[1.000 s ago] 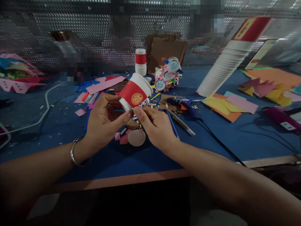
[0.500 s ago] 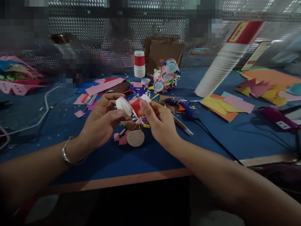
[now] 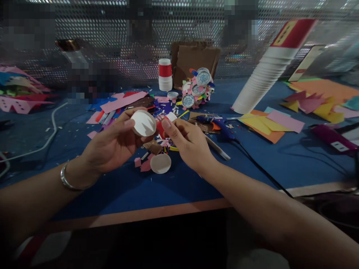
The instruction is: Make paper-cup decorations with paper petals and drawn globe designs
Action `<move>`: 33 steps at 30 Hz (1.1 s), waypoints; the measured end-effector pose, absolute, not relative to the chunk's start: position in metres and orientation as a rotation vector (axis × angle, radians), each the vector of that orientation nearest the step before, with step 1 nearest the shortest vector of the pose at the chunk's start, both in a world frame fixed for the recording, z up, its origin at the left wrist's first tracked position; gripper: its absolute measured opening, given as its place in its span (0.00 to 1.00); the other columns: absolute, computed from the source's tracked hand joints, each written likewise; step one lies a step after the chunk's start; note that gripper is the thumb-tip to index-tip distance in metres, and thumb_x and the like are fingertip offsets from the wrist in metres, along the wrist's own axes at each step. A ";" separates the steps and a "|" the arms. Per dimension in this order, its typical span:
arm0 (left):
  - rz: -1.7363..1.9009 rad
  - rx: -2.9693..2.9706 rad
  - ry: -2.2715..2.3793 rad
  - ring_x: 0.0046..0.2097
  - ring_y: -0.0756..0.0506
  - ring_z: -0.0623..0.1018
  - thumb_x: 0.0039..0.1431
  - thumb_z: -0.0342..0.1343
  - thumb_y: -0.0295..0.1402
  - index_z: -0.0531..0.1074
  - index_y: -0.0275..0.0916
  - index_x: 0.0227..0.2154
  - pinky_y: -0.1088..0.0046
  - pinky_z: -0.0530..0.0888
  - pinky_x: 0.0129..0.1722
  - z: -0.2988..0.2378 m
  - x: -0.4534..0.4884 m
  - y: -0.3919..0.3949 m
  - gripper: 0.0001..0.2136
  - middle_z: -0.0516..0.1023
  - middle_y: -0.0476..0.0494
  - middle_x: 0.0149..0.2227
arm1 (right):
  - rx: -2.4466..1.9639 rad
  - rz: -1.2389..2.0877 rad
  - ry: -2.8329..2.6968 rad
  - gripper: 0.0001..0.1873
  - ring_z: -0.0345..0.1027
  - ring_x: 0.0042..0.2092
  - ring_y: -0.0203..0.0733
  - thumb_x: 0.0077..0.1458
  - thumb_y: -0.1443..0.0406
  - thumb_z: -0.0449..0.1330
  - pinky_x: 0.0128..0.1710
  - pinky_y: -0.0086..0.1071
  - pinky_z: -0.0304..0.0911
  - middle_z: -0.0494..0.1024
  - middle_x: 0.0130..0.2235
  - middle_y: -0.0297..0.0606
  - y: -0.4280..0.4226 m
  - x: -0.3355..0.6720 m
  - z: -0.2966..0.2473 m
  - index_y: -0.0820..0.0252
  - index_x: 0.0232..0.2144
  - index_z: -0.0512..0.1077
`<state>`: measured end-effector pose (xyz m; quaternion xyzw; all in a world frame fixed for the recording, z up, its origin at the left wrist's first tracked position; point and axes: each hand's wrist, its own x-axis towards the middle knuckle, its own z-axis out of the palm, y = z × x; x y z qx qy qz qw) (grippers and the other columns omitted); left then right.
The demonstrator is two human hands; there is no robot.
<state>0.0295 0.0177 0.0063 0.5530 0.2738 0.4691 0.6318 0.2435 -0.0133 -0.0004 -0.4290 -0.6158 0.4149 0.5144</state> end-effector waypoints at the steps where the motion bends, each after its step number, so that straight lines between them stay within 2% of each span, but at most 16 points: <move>1: 1.070 1.275 0.624 0.47 0.41 0.86 0.62 0.69 0.39 0.75 0.48 0.53 0.61 0.88 0.44 0.006 0.029 0.016 0.17 0.83 0.44 0.49 | -1.015 1.031 -1.488 0.31 0.47 0.26 0.32 0.64 0.37 0.62 0.23 0.33 0.40 0.57 0.24 0.27 -0.013 0.244 0.000 0.56 0.27 0.68; 3: 1.059 1.325 0.611 0.46 0.43 0.85 0.59 0.73 0.36 0.75 0.49 0.55 0.64 0.88 0.43 0.006 0.029 0.013 0.22 0.83 0.44 0.49 | -0.983 1.111 -1.503 0.32 0.47 0.25 0.31 0.64 0.37 0.61 0.22 0.32 0.40 0.58 0.24 0.27 -0.014 0.243 0.000 0.57 0.27 0.69; 5: 1.054 1.416 0.598 0.49 0.43 0.85 0.56 0.75 0.33 0.76 0.47 0.55 0.66 0.87 0.45 0.006 0.029 0.010 0.24 0.83 0.43 0.51 | -0.957 1.213 -1.512 0.33 0.47 0.24 0.31 0.63 0.35 0.61 0.21 0.31 0.39 0.58 0.23 0.27 -0.014 0.243 0.002 0.57 0.27 0.70; 8: 1.096 1.584 0.593 0.51 0.42 0.84 0.56 0.75 0.31 0.76 0.46 0.53 0.67 0.87 0.47 0.005 0.030 0.011 0.24 0.83 0.42 0.50 | -0.936 1.326 -1.546 0.33 0.47 0.23 0.29 0.62 0.35 0.62 0.20 0.30 0.39 0.60 0.23 0.26 -0.016 0.243 0.003 0.58 0.28 0.71; 13: 1.165 1.794 0.565 0.51 0.43 0.83 0.57 0.73 0.28 0.76 0.46 0.53 0.68 0.86 0.47 0.001 0.025 0.017 0.22 0.82 0.43 0.51 | -0.935 1.266 -1.624 0.32 0.47 0.22 0.28 0.66 0.38 0.60 0.20 0.30 0.41 0.59 0.21 0.25 -0.016 0.246 0.002 0.59 0.29 0.74; 19: 1.214 2.025 0.622 0.61 0.40 0.79 0.58 0.72 0.30 0.77 0.50 0.58 0.58 0.82 0.59 -0.005 0.017 0.024 0.24 0.78 0.40 0.59 | -0.969 1.169 -1.703 0.32 0.49 0.23 0.29 0.65 0.37 0.60 0.21 0.30 0.42 0.60 0.22 0.26 -0.014 0.249 0.002 0.58 0.26 0.72; 23: 1.254 2.175 0.646 0.66 0.37 0.74 0.59 0.71 0.29 0.79 0.55 0.58 0.55 0.81 0.60 -0.004 0.014 0.024 0.25 0.77 0.41 0.60 | -1.006 1.129 -1.723 0.33 0.49 0.24 0.30 0.65 0.37 0.60 0.22 0.30 0.43 0.60 0.22 0.27 -0.013 0.250 0.001 0.58 0.25 0.71; 28: 1.269 2.217 0.725 0.65 0.36 0.75 0.57 0.71 0.29 0.80 0.56 0.57 0.53 0.81 0.59 -0.001 0.014 0.019 0.25 0.77 0.41 0.58 | -1.023 1.080 -1.764 0.33 0.49 0.24 0.30 0.66 0.38 0.59 0.22 0.31 0.42 0.60 0.23 0.28 -0.012 0.252 -0.001 0.58 0.23 0.68; 33: 1.242 2.041 0.719 0.61 0.37 0.79 0.59 0.72 0.34 0.80 0.51 0.55 0.53 0.81 0.61 0.001 0.017 0.013 0.21 0.79 0.40 0.58 | -0.958 1.101 -1.790 0.32 0.48 0.26 0.31 0.66 0.39 0.60 0.23 0.32 0.43 0.60 0.25 0.28 -0.013 0.252 0.002 0.57 0.24 0.66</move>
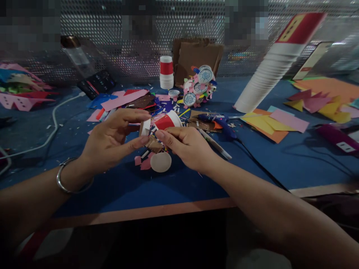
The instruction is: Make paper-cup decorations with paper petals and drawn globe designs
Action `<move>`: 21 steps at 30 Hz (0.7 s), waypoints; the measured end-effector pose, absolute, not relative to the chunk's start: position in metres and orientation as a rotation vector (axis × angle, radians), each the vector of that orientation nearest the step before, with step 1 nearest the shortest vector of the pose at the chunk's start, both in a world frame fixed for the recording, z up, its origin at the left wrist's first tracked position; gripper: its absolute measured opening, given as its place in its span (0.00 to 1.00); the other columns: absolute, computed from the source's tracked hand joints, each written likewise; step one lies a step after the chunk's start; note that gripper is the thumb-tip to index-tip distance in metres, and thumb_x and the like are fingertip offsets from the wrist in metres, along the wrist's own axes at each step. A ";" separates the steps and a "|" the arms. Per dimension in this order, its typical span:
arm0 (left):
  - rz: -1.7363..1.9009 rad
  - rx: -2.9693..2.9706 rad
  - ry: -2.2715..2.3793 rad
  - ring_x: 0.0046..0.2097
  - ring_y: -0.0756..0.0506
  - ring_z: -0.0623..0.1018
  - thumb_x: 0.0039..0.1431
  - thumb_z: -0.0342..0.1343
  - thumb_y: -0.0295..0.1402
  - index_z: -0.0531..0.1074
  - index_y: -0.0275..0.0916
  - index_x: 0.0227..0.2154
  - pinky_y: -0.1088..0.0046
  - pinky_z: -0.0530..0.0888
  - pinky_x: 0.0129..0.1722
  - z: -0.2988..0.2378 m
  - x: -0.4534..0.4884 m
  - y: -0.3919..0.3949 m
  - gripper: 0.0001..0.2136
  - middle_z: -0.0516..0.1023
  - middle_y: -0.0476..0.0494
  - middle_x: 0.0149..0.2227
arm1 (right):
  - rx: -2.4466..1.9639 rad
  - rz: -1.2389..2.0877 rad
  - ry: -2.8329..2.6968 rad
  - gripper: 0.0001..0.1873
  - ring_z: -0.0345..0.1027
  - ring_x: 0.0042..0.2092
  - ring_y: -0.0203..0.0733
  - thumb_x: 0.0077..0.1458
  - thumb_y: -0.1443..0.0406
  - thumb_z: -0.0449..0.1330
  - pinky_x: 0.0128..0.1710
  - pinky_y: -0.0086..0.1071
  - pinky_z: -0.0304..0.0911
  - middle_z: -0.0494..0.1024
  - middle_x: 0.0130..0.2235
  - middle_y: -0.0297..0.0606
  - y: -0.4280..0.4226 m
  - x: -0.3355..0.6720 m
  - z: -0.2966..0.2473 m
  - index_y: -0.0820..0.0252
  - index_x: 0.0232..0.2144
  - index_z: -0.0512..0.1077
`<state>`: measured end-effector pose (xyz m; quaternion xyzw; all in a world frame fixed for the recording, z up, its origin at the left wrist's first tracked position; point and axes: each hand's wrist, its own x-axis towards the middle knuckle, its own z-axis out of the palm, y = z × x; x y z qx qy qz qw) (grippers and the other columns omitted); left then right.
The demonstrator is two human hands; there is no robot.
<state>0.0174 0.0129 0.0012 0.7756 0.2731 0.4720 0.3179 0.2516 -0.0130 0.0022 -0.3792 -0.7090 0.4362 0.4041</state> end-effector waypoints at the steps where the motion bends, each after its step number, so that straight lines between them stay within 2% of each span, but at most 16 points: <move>1: 1.252 1.995 0.717 0.59 0.38 0.80 0.59 0.72 0.34 0.79 0.49 0.56 0.53 0.81 0.61 0.001 0.019 0.012 0.22 0.79 0.40 0.58 | -0.948 1.106 -1.793 0.32 0.48 0.26 0.31 0.66 0.39 0.60 0.23 0.32 0.43 0.59 0.25 0.28 -0.014 0.251 0.003 0.57 0.24 0.66; 4: 1.275 1.901 0.730 0.57 0.39 0.82 0.57 0.74 0.36 0.76 0.46 0.57 0.54 0.81 0.62 0.001 0.022 0.011 0.25 0.81 0.39 0.57 | -0.946 1.090 -1.806 0.32 0.49 0.27 0.32 0.68 0.40 0.59 0.24 0.32 0.43 0.58 0.25 0.29 -0.016 0.250 0.005 0.57 0.23 0.64; 8: 1.252 1.878 0.760 0.56 0.39 0.83 0.56 0.75 0.36 0.77 0.43 0.55 0.54 0.80 0.62 0.001 0.022 0.012 0.25 0.82 0.38 0.56 | -0.925 1.047 -1.829 0.32 0.50 0.27 0.32 0.70 0.42 0.58 0.24 0.31 0.44 0.58 0.25 0.29 -0.016 0.250 0.006 0.57 0.23 0.65; 15: 1.203 1.881 0.753 0.57 0.38 0.81 0.55 0.75 0.34 0.77 0.45 0.54 0.62 0.85 0.51 0.005 0.016 0.017 0.24 0.79 0.38 0.58 | -0.950 1.042 -1.873 0.33 0.51 0.27 0.32 0.69 0.41 0.57 0.24 0.32 0.45 0.60 0.25 0.29 -0.016 0.250 0.009 0.57 0.22 0.65; 21: 1.221 1.866 0.658 0.56 0.40 0.81 0.54 0.72 0.28 0.76 0.44 0.52 0.62 0.84 0.52 0.003 0.014 0.022 0.22 0.79 0.41 0.55 | -0.968 1.059 -1.852 0.32 0.50 0.26 0.31 0.69 0.41 0.58 0.24 0.32 0.44 0.59 0.24 0.28 -0.014 0.253 0.007 0.57 0.24 0.67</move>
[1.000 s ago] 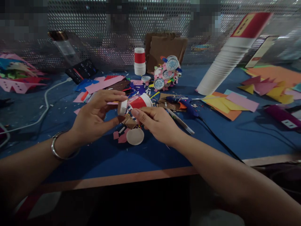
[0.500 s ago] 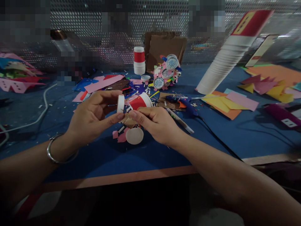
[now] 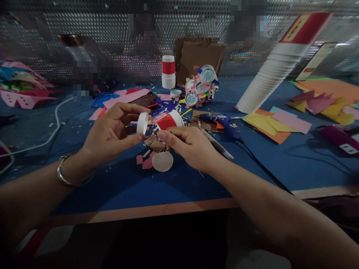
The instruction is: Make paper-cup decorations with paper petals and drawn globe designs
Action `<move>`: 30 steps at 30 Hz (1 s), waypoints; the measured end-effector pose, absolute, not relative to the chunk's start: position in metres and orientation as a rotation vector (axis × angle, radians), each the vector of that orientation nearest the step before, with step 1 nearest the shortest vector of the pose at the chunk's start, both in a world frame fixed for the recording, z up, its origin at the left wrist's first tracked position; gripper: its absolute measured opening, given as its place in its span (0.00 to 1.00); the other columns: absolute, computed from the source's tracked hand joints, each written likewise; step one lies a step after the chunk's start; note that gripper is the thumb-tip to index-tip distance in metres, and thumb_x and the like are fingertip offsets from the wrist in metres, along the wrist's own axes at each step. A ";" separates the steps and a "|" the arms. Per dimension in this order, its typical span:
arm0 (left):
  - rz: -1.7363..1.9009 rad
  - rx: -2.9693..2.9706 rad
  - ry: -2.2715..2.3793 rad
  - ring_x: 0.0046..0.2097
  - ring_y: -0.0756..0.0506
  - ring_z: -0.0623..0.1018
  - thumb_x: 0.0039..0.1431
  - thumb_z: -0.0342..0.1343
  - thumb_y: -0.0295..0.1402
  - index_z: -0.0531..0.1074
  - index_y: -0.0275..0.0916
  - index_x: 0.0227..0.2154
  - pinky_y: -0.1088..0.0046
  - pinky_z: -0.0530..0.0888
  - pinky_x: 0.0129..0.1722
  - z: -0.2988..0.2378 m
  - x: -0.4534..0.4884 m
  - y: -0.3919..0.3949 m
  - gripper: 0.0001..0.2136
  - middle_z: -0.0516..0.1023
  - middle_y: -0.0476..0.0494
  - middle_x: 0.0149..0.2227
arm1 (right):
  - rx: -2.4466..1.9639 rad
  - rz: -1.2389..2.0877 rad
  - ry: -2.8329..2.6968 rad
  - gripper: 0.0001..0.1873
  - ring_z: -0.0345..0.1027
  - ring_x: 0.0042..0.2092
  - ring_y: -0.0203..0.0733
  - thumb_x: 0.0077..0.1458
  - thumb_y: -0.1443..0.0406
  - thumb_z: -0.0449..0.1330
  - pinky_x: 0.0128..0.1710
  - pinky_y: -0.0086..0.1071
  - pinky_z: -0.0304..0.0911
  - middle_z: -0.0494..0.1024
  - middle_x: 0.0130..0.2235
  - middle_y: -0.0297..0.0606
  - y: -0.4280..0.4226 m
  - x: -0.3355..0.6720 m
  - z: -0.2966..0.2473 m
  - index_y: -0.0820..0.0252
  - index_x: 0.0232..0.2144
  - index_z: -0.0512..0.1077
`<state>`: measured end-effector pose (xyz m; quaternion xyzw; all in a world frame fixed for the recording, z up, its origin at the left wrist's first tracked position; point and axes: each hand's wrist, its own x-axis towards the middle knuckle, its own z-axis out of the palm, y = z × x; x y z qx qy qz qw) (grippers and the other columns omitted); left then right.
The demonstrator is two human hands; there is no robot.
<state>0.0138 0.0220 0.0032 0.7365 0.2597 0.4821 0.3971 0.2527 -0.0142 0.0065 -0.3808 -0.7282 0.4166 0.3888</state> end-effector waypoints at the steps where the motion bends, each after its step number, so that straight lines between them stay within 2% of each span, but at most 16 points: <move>1: 1.218 1.876 0.645 0.56 0.40 0.81 0.54 0.72 0.27 0.76 0.44 0.52 0.63 0.84 0.52 0.003 0.014 0.022 0.22 0.79 0.41 0.55 | -0.982 1.053 -1.843 0.31 0.50 0.26 0.31 0.69 0.41 0.58 0.24 0.32 0.43 0.60 0.24 0.28 -0.014 0.253 0.006 0.57 0.24 0.67; 6: 1.136 1.967 0.654 0.57 0.40 0.81 0.54 0.69 0.25 0.76 0.40 0.56 0.59 0.82 0.57 0.005 0.015 0.020 0.25 0.79 0.37 0.59 | -0.950 1.089 -1.841 0.31 0.51 0.26 0.30 0.69 0.41 0.59 0.24 0.31 0.42 0.61 0.25 0.28 -0.012 0.256 0.002 0.58 0.25 0.69; 11: 1.080 2.049 0.646 0.56 0.40 0.83 0.55 0.67 0.24 0.76 0.39 0.58 0.57 0.81 0.60 0.006 0.015 0.018 0.26 0.81 0.37 0.58 | -0.924 1.120 -1.835 0.29 0.51 0.26 0.29 0.71 0.45 0.59 0.24 0.31 0.44 0.61 0.24 0.27 -0.011 0.257 0.001 0.59 0.25 0.69; 18: 1.097 2.123 0.632 0.63 0.38 0.80 0.57 0.66 0.25 0.77 0.42 0.59 0.55 0.79 0.64 0.007 0.013 0.018 0.25 0.79 0.37 0.62 | -0.871 1.114 -1.857 0.30 0.51 0.26 0.30 0.70 0.45 0.60 0.26 0.32 0.46 0.59 0.23 0.26 -0.011 0.254 0.004 0.58 0.24 0.68; 25: 1.101 2.242 0.605 0.66 0.37 0.77 0.57 0.64 0.23 0.78 0.47 0.59 0.56 0.77 0.65 0.010 0.010 0.018 0.26 0.79 0.39 0.64 | -0.856 1.138 -1.880 0.31 0.50 0.26 0.31 0.71 0.44 0.59 0.26 0.32 0.46 0.58 0.24 0.27 -0.013 0.254 0.007 0.58 0.22 0.65; 30: 1.118 2.266 0.631 0.62 0.37 0.80 0.62 0.64 0.30 0.76 0.44 0.62 0.56 0.78 0.61 0.009 0.010 0.014 0.25 0.80 0.38 0.63 | -0.913 1.091 -1.848 0.30 0.49 0.25 0.30 0.70 0.44 0.59 0.25 0.32 0.44 0.59 0.24 0.27 -0.013 0.257 0.005 0.58 0.24 0.68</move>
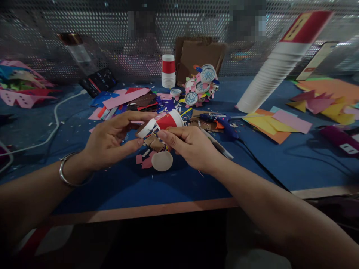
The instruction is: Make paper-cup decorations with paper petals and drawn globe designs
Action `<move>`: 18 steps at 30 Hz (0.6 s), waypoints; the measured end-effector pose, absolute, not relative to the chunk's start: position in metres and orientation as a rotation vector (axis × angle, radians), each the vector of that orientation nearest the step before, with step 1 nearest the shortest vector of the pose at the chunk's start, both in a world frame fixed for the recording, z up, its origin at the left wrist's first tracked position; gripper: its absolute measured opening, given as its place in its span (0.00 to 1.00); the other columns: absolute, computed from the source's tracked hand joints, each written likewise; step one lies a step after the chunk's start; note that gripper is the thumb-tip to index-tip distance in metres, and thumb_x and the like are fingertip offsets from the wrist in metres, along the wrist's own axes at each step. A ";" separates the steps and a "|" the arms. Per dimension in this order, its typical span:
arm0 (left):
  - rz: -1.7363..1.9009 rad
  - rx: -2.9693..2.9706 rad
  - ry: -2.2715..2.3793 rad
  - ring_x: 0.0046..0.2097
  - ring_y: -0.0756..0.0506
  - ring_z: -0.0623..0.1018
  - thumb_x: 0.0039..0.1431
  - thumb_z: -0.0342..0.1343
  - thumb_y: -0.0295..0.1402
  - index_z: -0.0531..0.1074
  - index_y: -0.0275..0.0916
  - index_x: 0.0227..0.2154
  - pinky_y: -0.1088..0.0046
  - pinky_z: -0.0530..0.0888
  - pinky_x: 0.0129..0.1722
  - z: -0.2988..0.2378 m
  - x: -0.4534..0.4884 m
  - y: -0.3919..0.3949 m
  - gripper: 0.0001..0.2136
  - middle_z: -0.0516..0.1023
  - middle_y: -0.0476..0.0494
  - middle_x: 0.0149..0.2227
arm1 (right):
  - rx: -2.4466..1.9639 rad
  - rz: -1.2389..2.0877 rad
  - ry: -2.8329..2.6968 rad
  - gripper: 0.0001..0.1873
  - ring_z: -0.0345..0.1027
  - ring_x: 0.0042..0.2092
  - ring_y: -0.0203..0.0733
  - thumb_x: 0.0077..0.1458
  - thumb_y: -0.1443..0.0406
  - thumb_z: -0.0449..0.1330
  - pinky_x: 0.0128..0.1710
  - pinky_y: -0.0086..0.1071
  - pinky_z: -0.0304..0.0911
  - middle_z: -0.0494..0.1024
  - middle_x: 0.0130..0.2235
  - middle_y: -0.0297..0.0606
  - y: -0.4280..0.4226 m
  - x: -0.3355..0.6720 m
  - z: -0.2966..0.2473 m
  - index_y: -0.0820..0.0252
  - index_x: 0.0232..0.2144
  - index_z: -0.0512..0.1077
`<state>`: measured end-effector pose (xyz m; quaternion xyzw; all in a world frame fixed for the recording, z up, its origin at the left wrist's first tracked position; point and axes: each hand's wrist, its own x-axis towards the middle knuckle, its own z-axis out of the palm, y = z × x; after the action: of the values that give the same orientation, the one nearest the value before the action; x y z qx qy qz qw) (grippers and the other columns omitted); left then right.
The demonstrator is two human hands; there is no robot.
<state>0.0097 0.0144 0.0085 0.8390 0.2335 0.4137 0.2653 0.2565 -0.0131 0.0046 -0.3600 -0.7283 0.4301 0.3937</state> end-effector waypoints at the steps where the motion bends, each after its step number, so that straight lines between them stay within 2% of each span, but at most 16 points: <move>1: 1.115 2.282 0.671 0.59 0.38 0.81 0.64 0.63 0.32 0.76 0.43 0.62 0.57 0.78 0.58 0.010 0.010 0.013 0.23 0.82 0.38 0.60 | -0.949 1.073 -1.838 0.30 0.49 0.25 0.30 0.70 0.43 0.59 0.24 0.32 0.44 0.60 0.24 0.27 -0.013 0.257 0.004 0.58 0.24 0.68; 4: 1.091 2.297 0.927 0.44 0.43 0.83 0.72 0.56 0.38 0.80 0.42 0.53 0.65 0.78 0.45 0.016 0.012 0.009 0.13 0.86 0.43 0.47 | -0.999 1.058 -1.831 0.31 0.50 0.25 0.30 0.70 0.41 0.58 0.24 0.32 0.43 0.60 0.24 0.28 -0.014 0.257 0.003 0.58 0.25 0.67; 8: 1.059 2.236 1.091 0.35 0.46 0.79 0.72 0.54 0.43 0.79 0.39 0.39 0.69 0.73 0.35 0.024 0.016 0.007 0.14 0.83 0.45 0.36 | -0.979 1.061 -1.787 0.33 0.47 0.26 0.30 0.68 0.39 0.59 0.24 0.33 0.41 0.57 0.24 0.27 -0.015 0.255 0.006 0.57 0.24 0.63; 11: 0.905 2.144 1.030 0.32 0.49 0.77 0.66 0.59 0.40 0.78 0.39 0.35 0.73 0.71 0.31 0.027 0.020 0.005 0.10 0.81 0.48 0.32 | -0.972 1.040 -1.729 0.33 0.46 0.25 0.30 0.63 0.37 0.62 0.24 0.33 0.41 0.56 0.24 0.26 -0.015 0.253 0.009 0.57 0.24 0.65; 13: 0.799 2.112 0.962 0.31 0.50 0.76 0.62 0.61 0.37 0.77 0.39 0.32 0.75 0.70 0.30 0.028 0.024 0.001 0.07 0.80 0.50 0.31 | -0.986 1.026 -1.740 0.32 0.49 0.26 0.31 0.57 0.37 0.68 0.24 0.33 0.43 0.60 0.24 0.27 -0.015 0.252 0.009 0.58 0.25 0.69; 15: 0.685 2.089 0.939 0.30 0.51 0.75 0.60 0.61 0.37 0.76 0.38 0.31 0.76 0.70 0.29 0.030 0.027 -0.002 0.08 0.78 0.50 0.30 | -1.001 1.024 -1.778 0.31 0.54 0.27 0.32 0.53 0.39 0.72 0.25 0.32 0.48 0.65 0.26 0.29 -0.014 0.251 0.009 0.59 0.26 0.72; 18: 0.548 2.045 0.976 0.30 0.50 0.75 0.59 0.61 0.41 0.76 0.37 0.31 0.76 0.71 0.29 0.030 0.029 -0.004 0.11 0.78 0.49 0.30 | -0.975 1.054 -1.831 0.29 0.60 0.31 0.34 0.54 0.41 0.73 0.29 0.31 0.55 0.70 0.29 0.31 -0.013 0.249 0.007 0.60 0.28 0.73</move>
<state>0.0289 -0.0042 0.0299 0.8063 0.3846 0.2162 0.3941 0.2494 -0.0132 0.0066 -0.3847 -0.7226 0.4159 0.3960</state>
